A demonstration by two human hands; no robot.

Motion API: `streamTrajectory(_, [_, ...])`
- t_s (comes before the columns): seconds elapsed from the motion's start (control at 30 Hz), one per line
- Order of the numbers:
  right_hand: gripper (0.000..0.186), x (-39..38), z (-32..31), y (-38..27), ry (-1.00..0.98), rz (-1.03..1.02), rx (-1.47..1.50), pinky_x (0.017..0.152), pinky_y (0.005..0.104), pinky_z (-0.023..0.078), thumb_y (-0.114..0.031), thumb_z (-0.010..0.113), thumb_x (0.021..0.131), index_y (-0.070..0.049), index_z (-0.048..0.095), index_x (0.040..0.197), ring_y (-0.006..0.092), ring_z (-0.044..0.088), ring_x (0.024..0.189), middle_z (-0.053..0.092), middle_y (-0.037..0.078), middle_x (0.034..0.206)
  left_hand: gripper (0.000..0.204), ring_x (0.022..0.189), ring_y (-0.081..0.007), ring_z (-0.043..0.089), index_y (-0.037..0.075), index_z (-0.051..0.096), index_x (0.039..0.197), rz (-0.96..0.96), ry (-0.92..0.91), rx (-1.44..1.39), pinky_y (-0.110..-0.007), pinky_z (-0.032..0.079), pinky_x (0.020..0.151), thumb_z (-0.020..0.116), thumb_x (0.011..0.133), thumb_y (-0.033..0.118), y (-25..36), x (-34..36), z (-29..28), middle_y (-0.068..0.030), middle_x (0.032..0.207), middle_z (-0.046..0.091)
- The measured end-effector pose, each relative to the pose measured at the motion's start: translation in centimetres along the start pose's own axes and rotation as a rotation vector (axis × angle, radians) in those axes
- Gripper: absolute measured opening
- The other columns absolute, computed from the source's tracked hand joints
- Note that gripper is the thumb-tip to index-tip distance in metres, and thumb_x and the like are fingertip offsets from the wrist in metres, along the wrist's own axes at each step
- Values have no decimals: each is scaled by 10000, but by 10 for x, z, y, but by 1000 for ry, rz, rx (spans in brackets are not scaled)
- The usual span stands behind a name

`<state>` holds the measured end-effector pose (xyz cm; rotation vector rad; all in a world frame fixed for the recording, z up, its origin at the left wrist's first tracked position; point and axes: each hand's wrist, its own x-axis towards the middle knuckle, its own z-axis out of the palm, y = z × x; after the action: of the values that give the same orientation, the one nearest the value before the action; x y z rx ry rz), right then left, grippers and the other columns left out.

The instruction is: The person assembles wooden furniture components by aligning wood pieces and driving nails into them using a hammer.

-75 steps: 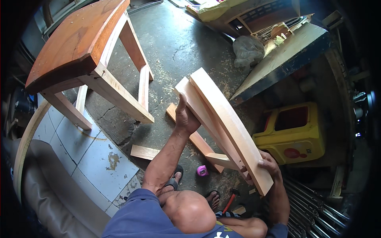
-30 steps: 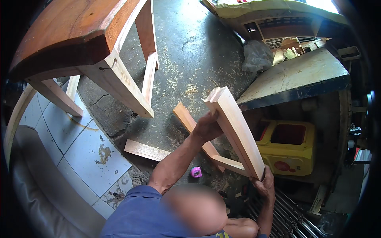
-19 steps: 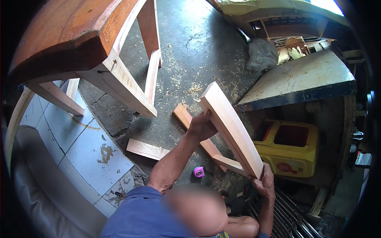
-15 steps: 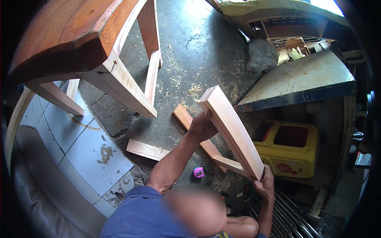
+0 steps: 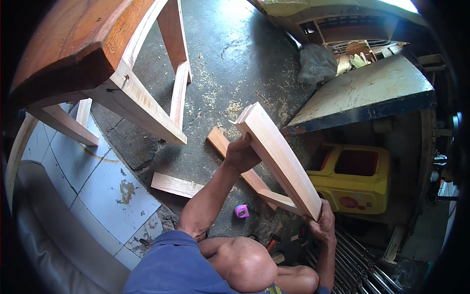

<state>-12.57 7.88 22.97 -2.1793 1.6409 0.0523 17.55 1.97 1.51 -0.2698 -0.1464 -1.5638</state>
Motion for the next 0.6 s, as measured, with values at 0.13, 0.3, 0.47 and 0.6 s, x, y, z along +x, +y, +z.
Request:
streamTrajectory(0.13, [670, 2, 2, -3, 13, -3, -5, 943, 425, 534, -94, 867, 716, -13, 557, 1304, 356, 679, 1086, 669, 182, 1162, 769, 1471, -340, 426, 118, 396, 1571, 4, 3, -23, -559, 296, 1224, 673, 950, 478, 2, -2, -1, -126, 1568, 476])
streamTrajectory(0.3, [598, 1, 6, -3, 70, -45, 16, 852, 453, 549, -117, 849, 709, 1, 582, 1231, 409, 670, 999, 649, 204, 1093, 793, 1479, -348, 413, 121, 378, 1580, -5, 50, -10, -565, 295, 1225, 672, 944, 491, 0, -4, -1, -135, 1582, 456])
streamTrajectory(0.47, [588, 2, 9, 1, 87, -77, 0, 847, 456, 546, -128, 848, 705, 0, 587, 1216, 414, 664, 988, 644, 203, 1080, 780, 1476, -354, 416, 118, 381, 1578, 5, 25, -10, -568, 295, 1225, 661, 952, 492, 1, -4, -4, -147, 1582, 453])
streamTrajectory(0.6, [578, 1, 8, 3, 90, -86, -2, 842, 456, 541, -135, 846, 704, -4, 588, 1205, 412, 659, 982, 639, 202, 1073, 772, 1430, -339, 466, 112, 428, 1544, 1, 82, -38, -550, 317, 1212, 719, 914, 450, 2, -3, 8, -124, 1522, 515])
